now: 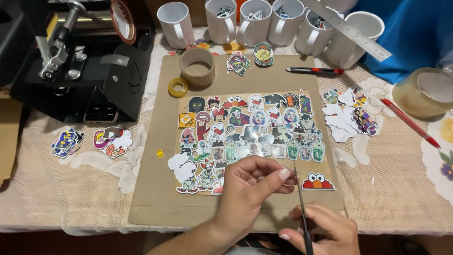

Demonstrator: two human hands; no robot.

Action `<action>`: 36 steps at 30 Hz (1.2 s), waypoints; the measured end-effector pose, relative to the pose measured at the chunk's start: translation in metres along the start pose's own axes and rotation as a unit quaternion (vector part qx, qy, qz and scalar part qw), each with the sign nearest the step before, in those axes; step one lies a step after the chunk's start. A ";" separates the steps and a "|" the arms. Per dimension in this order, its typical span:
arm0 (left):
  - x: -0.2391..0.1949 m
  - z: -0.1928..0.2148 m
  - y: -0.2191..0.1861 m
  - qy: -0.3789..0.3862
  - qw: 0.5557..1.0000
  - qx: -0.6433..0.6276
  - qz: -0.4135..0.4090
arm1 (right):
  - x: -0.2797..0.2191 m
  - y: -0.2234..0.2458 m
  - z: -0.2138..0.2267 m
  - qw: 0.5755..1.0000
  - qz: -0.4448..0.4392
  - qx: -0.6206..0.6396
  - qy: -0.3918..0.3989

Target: Preparing a sticker layout by cutting stickers from a sheet, peeling them from their backing, and arranging them on a transparent film.

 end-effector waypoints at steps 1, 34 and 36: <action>0.000 0.000 -0.001 -0.002 1.000 0.005 -0.001 | 0.001 -0.001 0.000 1.000 0.007 -0.004 0.000; 0.010 0.001 0.018 0.088 0.990 -0.070 0.087 | -0.027 -0.033 -0.024 0.790 -0.300 0.437 0.308; 0.010 -0.001 0.020 0.091 0.991 -0.060 0.075 | -0.023 -0.032 -0.017 0.805 -0.292 0.420 0.299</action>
Point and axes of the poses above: each hand's wrist, its own x-axis towards the middle knuckle, its own z-axis out of the back of the hand, y = z × x, the point moved 7 cm from there along x, towards the middle knuckle, and after that the axes turned 9 degrees about -y, right-handed, at the moved point
